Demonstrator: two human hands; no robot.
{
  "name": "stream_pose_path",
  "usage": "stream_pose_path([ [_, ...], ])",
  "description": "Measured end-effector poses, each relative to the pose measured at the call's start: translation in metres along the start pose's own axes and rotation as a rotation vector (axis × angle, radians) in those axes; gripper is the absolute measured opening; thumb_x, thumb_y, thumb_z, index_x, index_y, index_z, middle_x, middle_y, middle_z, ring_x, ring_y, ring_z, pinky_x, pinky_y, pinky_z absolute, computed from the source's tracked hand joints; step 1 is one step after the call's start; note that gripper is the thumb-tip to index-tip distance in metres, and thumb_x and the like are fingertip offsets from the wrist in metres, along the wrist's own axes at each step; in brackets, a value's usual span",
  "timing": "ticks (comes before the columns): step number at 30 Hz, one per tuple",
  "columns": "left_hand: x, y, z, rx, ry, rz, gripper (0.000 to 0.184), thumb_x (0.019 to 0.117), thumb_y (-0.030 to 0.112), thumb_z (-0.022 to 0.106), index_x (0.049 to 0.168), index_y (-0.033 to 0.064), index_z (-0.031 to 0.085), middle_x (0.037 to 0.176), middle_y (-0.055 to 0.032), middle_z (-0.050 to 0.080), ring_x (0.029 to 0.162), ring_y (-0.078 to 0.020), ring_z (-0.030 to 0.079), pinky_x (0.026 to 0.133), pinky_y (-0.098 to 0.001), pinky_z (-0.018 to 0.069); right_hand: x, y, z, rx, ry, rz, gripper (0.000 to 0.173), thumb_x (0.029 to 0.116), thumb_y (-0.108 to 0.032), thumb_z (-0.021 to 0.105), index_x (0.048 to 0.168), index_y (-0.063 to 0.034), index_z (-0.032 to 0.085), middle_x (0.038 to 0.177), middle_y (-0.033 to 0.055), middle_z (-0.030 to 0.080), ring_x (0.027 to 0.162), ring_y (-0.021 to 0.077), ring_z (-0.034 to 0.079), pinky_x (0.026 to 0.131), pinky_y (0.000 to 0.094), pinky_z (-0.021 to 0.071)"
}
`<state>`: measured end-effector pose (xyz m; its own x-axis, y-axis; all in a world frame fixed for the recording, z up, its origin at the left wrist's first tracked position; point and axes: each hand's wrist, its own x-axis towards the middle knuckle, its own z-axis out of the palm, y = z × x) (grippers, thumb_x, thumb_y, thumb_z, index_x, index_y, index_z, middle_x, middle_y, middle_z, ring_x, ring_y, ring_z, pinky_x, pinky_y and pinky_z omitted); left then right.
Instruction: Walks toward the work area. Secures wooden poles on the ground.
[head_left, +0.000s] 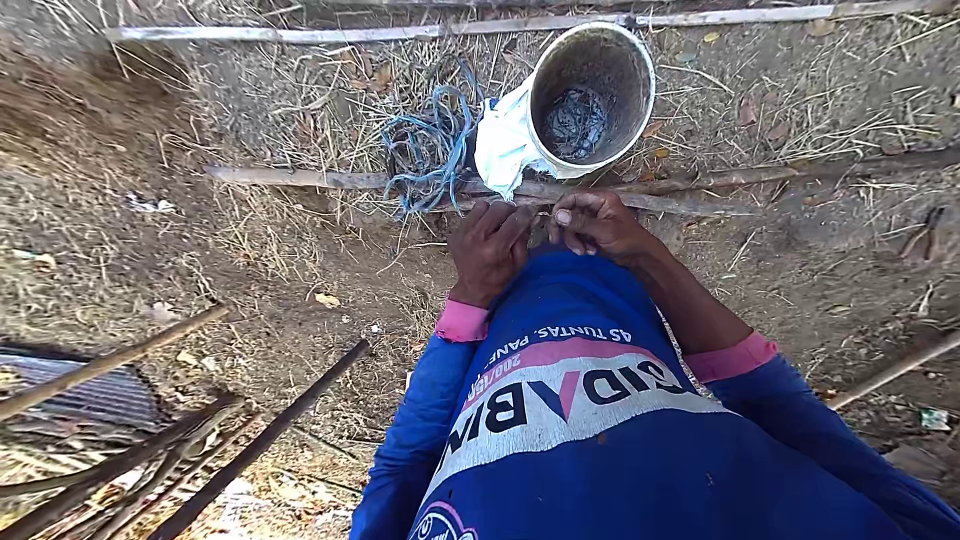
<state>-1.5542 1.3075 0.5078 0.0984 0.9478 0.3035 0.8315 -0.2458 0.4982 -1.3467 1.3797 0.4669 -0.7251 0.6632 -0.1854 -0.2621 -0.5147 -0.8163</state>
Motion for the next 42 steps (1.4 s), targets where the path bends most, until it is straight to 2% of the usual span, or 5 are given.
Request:
stream_pose_path([
  [7, 0.002, 0.009, -0.005, -0.081, -0.001, -0.038, 0.015, 0.0980, 0.016, 0.068, 0.102, 0.0058, 0.079, 0.095, -0.0117, 0.073, 0.090, -0.0240, 0.070, 0.078, -0.0390, 0.0580, 0.001, -0.003, 0.004, 0.196, -0.045, -0.031, 0.011, 0.1008, -0.009, 0.059, 0.097, -0.0038, 0.068, 0.073, 0.0038, 0.069, 0.046, 0.0012, 0.050, 0.041, 0.0158, 0.0381],
  [17, -0.004, 0.022, -0.007, -0.157, 0.076, -0.112, 0.015, 0.0971, 0.012, 0.066, 0.098, 0.0015, 0.077, 0.088, -0.0120, 0.072, 0.079, -0.0197, 0.069, 0.069, -0.0347, 0.0579, -0.006, -0.012, 0.028, -0.191, 0.153, -0.214, 0.005, 0.0947, -0.003, 0.065, 0.094, -0.0020, 0.070, 0.074, -0.0044, 0.068, 0.052, -0.0019, 0.053, 0.046, 0.0157, 0.0439],
  [28, -0.003, 0.023, 0.002, -0.074, 0.094, -0.154, 0.015, 0.0969, 0.009, 0.065, 0.100, 0.0000, 0.077, 0.088, -0.0129, 0.069, 0.077, -0.0213, 0.068, 0.067, -0.0344, 0.0565, -0.003, 0.012, 0.068, -0.842, 0.519, -0.532, 0.014, 0.0927, -0.004, 0.065, 0.092, 0.0078, 0.073, 0.077, 0.0128, 0.069, 0.061, 0.0091, 0.061, 0.058, 0.0223, 0.0546],
  [36, 0.006, 0.012, -0.013, -0.281, -0.031, -0.213, 0.015, 0.0989, 0.011, 0.066, 0.101, -0.0004, 0.076, 0.089, -0.0102, 0.068, 0.077, -0.0143, 0.064, 0.070, -0.0284, 0.0550, 0.003, -0.009, 0.038, -0.635, 0.192, -0.386, 0.017, 0.0982, -0.008, 0.063, 0.098, 0.0067, 0.071, 0.075, 0.0049, 0.067, 0.057, 0.0007, 0.055, 0.053, 0.0173, 0.0500],
  [42, 0.009, 0.011, -0.021, -0.313, -0.134, -0.232, 0.018, 0.1007, 0.013, 0.062, 0.106, 0.0025, 0.075, 0.096, -0.0080, 0.072, 0.080, -0.0124, 0.066, 0.074, -0.0308, 0.0572, 0.000, -0.015, 0.035, -0.426, 0.144, -0.242, 0.019, 0.0988, -0.007, 0.062, 0.110, 0.0074, 0.067, 0.078, 0.0027, 0.070, 0.054, 0.0023, 0.059, 0.047, 0.0199, 0.0520],
])
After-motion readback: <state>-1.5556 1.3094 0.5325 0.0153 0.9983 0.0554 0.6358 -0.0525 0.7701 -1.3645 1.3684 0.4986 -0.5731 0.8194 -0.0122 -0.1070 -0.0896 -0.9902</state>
